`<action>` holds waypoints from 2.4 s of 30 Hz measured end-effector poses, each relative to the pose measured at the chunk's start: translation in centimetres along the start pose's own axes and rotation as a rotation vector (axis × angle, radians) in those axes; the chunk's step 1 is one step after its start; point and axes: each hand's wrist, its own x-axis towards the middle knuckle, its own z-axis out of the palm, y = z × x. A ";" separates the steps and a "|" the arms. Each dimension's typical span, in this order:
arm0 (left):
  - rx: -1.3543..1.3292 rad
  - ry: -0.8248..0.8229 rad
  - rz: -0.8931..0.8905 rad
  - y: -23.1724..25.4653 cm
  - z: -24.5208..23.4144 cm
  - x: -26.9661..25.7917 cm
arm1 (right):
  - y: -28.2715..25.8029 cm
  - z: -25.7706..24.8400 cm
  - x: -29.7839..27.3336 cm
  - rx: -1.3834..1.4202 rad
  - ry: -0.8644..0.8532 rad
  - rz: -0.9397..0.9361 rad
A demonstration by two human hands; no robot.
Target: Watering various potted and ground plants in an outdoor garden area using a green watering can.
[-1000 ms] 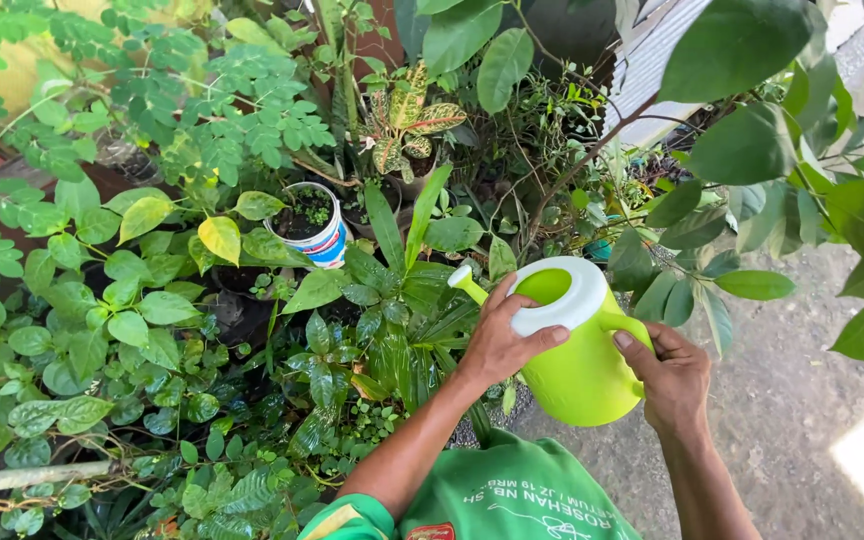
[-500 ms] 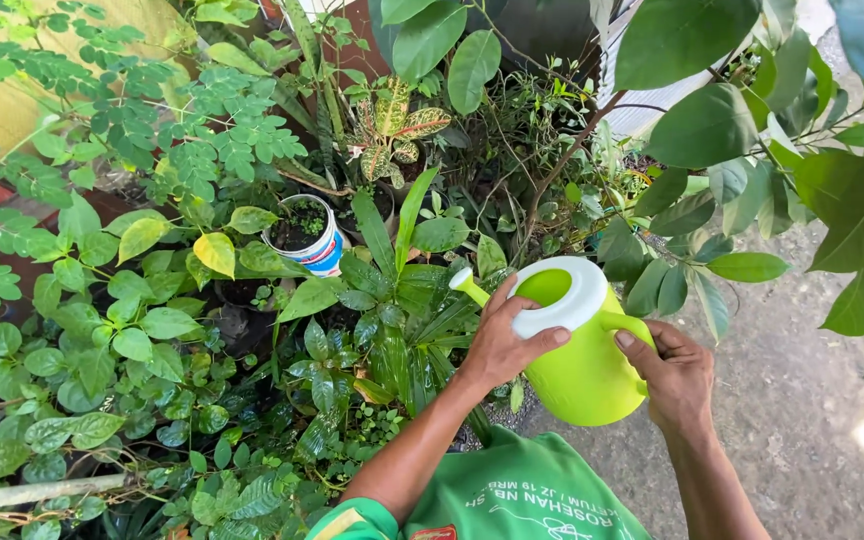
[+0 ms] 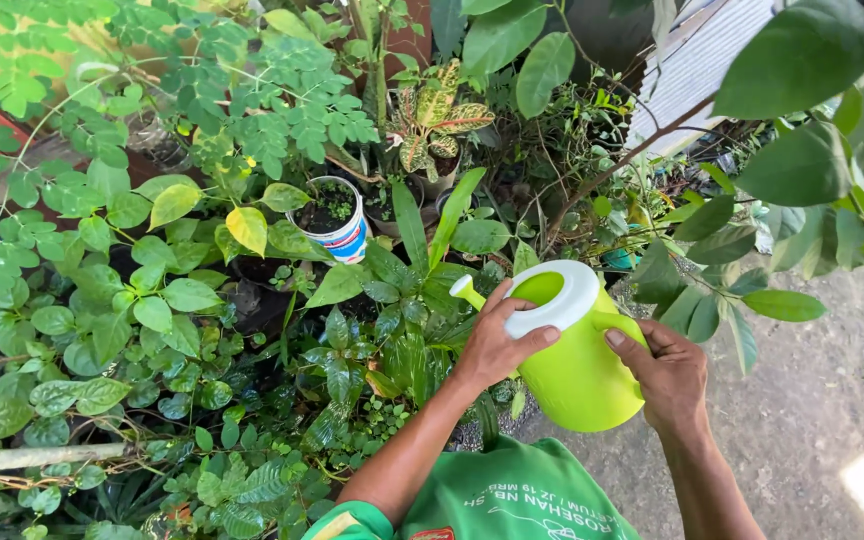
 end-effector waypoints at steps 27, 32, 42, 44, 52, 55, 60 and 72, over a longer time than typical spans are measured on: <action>0.331 0.041 0.283 -2.2 2.6 -5.9 | 7.9 -5.2 -6.6 0.059 -0.022 0.091; 0.378 0.041 0.350 -1.7 7.1 -9.9 | 10.8 -10.4 -10.6 0.156 0.016 0.088; 0.500 0.088 0.320 -1.1 13.4 -19.1 | 14.1 -17.4 -17.2 0.358 -0.092 0.034; 0.512 0.111 0.318 -1.5 13.8 -20.7 | 15.4 -17.8 -18.2 0.380 -0.113 0.033; 0.518 0.150 0.218 -3.5 14.2 -24.5 | 16.8 -17.9 -20.5 0.351 -0.152 0.070; 0.505 0.106 0.153 -3.9 13.9 -25.0 | 16.7 -17.8 -20.8 0.303 -0.174 0.067; 0.481 0.143 0.137 -4.9 12.7 -25.6 | 16.1 -16.6 -21.0 0.224 -0.205 0.116; 0.367 0.174 0.113 -7.5 4.4 -25.5 | 11.5 -8.0 -20.7 0.133 -0.249 0.173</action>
